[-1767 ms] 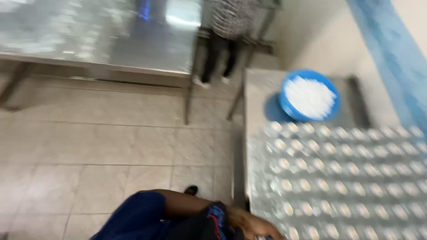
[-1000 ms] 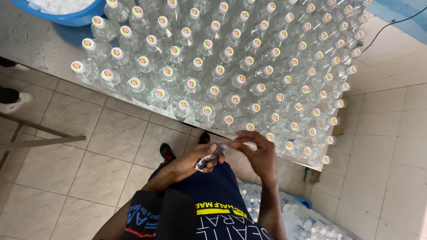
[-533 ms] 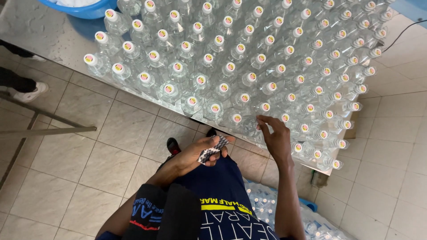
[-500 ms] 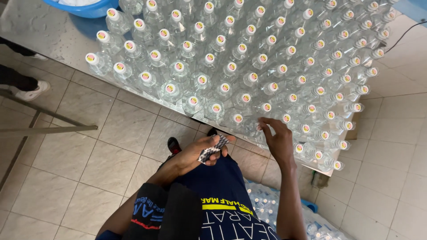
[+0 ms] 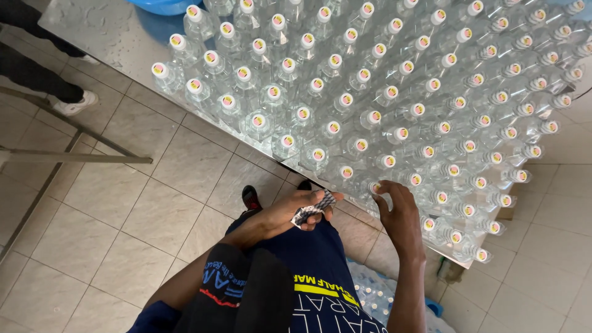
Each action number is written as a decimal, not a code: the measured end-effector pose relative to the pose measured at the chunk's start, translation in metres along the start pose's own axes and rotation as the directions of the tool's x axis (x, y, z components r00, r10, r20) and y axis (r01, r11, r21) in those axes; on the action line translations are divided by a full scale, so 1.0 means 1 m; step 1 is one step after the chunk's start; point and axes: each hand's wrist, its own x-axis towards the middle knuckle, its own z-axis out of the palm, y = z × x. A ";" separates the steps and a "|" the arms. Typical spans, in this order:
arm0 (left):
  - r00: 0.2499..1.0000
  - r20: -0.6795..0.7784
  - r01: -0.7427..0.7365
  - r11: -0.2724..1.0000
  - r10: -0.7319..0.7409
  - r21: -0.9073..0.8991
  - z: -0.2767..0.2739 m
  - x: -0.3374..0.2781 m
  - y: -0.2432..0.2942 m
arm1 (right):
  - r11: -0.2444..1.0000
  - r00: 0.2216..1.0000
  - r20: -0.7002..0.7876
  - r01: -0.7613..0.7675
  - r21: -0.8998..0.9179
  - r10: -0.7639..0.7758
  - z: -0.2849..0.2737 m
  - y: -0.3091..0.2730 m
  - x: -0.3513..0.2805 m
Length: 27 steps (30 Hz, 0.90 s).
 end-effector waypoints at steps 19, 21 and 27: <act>0.999 -0.019 -0.028 0.997 0.030 0.070 -0.022 0.021 -0.037 | 0.816 0.987 0.076 -0.159 0.556 0.140 -0.010 -0.093 0.011; 1.000 -0.018 -0.020 0.998 0.021 0.067 0.006 0.012 -0.023 | 0.826 0.983 0.070 -0.179 0.535 0.168 0.000 -0.089 0.005; 0.997 -0.039 -0.060 0.994 0.064 0.087 0.028 0.002 -0.008 | 0.808 0.975 0.126 -0.221 0.546 0.182 0.002 -0.076 0.015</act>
